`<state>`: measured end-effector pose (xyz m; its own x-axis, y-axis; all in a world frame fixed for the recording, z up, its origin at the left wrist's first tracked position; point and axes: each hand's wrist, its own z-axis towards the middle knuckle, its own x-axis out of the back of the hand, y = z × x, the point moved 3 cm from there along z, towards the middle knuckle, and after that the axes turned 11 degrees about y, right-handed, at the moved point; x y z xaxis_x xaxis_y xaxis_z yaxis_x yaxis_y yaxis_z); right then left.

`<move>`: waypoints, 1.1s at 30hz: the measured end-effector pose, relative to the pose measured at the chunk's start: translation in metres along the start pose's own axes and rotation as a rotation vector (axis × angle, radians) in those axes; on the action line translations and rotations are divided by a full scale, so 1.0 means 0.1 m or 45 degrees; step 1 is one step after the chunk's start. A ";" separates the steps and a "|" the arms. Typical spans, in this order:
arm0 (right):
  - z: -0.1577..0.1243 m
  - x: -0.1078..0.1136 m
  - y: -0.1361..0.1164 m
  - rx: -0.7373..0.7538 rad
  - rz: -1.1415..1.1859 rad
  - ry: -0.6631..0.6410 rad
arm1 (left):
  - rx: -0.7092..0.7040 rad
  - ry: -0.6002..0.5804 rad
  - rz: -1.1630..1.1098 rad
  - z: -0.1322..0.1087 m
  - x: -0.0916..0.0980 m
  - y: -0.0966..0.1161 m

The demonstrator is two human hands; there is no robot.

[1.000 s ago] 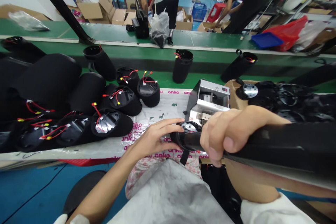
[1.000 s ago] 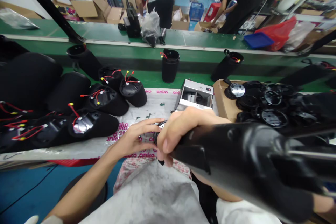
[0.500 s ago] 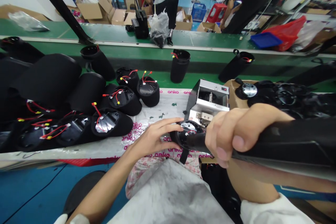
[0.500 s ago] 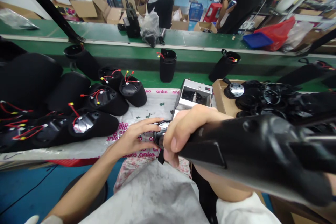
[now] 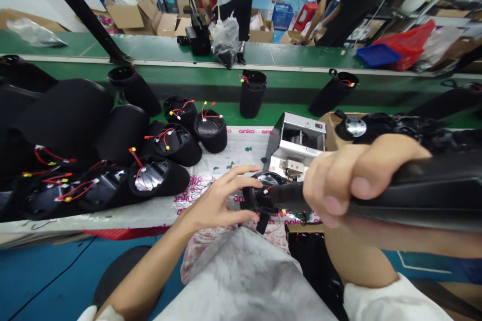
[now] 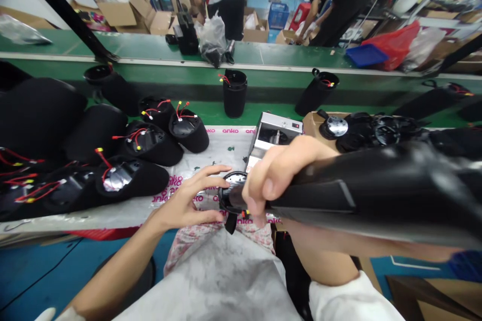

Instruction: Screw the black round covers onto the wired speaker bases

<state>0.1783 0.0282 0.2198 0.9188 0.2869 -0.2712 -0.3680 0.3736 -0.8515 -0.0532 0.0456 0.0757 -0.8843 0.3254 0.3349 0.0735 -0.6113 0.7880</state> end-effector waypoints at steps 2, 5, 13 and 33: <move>-0.01 0.02 -0.09 0.060 -0.003 0.046 | -0.004 0.088 0.009 0.05 0.01 0.09; -0.02 0.05 -0.20 0.108 -0.067 0.136 | -0.090 0.207 0.025 0.13 -0.03 0.19; -0.05 0.00 -0.29 0.200 -0.106 0.228 | -0.268 0.272 0.162 0.24 -0.13 0.28; -0.03 0.05 0.01 -0.023 0.087 -0.103 | -0.006 -0.130 0.280 0.09 0.10 0.19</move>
<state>0.1825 0.0275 0.2166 0.8766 0.3819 -0.2926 -0.4264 0.3349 -0.8403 -0.0566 0.0439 0.0992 -0.7958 0.2550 0.5492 0.2569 -0.6791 0.6876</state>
